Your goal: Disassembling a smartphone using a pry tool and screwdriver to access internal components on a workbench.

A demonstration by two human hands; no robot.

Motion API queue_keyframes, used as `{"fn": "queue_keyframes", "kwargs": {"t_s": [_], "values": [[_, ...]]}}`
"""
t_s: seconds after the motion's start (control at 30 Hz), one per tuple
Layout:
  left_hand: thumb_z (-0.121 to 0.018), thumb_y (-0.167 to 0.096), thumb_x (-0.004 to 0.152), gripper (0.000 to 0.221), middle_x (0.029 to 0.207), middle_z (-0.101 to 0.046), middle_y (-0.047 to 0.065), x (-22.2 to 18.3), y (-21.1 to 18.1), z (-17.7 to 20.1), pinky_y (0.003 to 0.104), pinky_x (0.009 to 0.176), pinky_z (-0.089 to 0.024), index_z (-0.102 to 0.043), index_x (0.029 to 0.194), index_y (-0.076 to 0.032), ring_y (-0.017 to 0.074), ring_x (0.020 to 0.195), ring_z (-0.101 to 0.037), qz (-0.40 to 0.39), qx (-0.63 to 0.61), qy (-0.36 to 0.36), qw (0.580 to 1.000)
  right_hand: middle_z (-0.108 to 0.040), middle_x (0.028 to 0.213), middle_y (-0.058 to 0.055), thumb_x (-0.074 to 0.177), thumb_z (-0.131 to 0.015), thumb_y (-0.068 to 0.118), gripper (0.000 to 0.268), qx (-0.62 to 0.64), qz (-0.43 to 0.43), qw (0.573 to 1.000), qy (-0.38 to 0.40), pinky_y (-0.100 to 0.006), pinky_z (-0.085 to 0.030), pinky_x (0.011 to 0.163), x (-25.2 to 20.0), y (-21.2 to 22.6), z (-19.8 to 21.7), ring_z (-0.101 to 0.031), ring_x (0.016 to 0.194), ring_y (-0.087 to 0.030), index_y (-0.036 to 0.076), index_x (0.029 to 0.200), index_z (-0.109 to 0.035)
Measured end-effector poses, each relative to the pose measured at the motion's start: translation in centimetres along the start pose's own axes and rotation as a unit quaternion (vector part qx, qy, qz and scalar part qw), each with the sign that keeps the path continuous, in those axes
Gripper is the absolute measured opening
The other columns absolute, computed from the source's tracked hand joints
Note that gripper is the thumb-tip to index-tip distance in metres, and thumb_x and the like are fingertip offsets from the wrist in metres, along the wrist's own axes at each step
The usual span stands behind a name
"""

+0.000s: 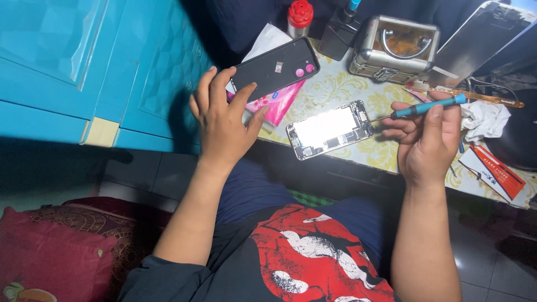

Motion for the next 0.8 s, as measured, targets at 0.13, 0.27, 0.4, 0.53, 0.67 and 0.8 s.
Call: {"fn": "queue_keyframes", "kwargs": {"t_s": [0.13,0.27,0.4,0.53,0.67,0.8], "values": [[-0.082,-0.033,0.089,0.031,0.139,-0.054,0.013,0.0,0.0,-0.4,0.06,0.102,-0.036,-0.078,0.115,-0.016,0.0356,0.137,-0.039,-0.002,0.005,0.011,1.0,-0.072,0.111,-0.021,0.114,-0.048,0.034,0.028,0.007,-0.004,1.0,-0.002,-0.027,-0.063,0.064,0.2,-0.2,0.3,-0.077,0.083,-0.027,0.017,0.135,-0.044],[-0.077,-0.037,0.095,0.029,0.14,-0.055,0.013,-0.1,0.1,-0.8,0.062,0.103,-0.034,-0.081,0.114,-0.016,0.0355,0.138,-0.039,0.001,0.01,0.021,1.0,-0.071,0.113,-0.022,0.112,-0.053,0.034,0.032,0.02,-0.004,1.0,0.0,-0.028,-0.064,0.066,0.1,-0.2,0.3,-0.077,0.085,-0.029,0.017,0.137,-0.043],[-0.077,-0.035,0.094,0.026,0.141,-0.054,0.011,0.0,0.2,-0.9,0.063,0.105,-0.032,-0.082,0.113,-0.019,0.0358,0.139,-0.037,0.006,0.012,0.04,0.999,-0.071,0.112,-0.021,0.112,-0.052,0.034,0.032,0.026,-0.01,1.0,-0.007,-0.027,-0.062,0.065,0.2,-0.3,0.4,-0.077,0.084,-0.028,0.017,0.138,-0.043],[-0.073,-0.039,0.098,0.026,0.139,-0.056,0.012,0.6,0.1,-0.8,0.062,0.103,-0.033,-0.082,0.111,-0.019,0.0377,0.136,-0.041,-0.012,0.035,0.052,0.998,-0.071,0.117,-0.022,0.112,-0.054,0.029,0.031,0.039,-0.003,0.999,0.0,-0.027,-0.063,0.066,0.3,-0.4,0.5,-0.077,0.087,-0.026,0.018,0.139,-0.042],[-0.078,-0.032,0.098,0.022,0.128,-0.061,0.011,1.7,-0.6,-0.5,0.051,0.096,-0.041,-0.08,0.109,-0.013,0.0322,0.126,-0.049,-0.034,0.007,0.013,0.999,-0.072,0.113,-0.018,0.11,-0.062,0.026,0.041,0.052,0.005,0.999,-0.003,-0.026,-0.064,0.069,0.2,-0.3,0.5,-0.077,0.092,-0.029,0.017,0.144,-0.042],[-0.083,-0.02,0.092,0.018,0.108,-0.07,0.003,3.4,-2.6,-0.8,0.044,0.079,-0.044,-0.077,0.107,-0.012,0.0266,0.105,-0.062,-0.018,-0.087,-0.024,0.996,-0.072,0.113,-0.019,0.105,-0.067,0.029,0.054,0.057,-0.003,0.998,-0.019,-0.025,-0.063,0.067,0.3,-0.2,0.5,-0.076,0.089,-0.029,0.016,0.149,-0.039]]}}
Point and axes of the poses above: each hand's wrist, its own x-axis towards the middle knuckle, its own z-axis out of the back of the hand, y = z × x, the point moved 7 cm from there along x, towards the middle knuckle
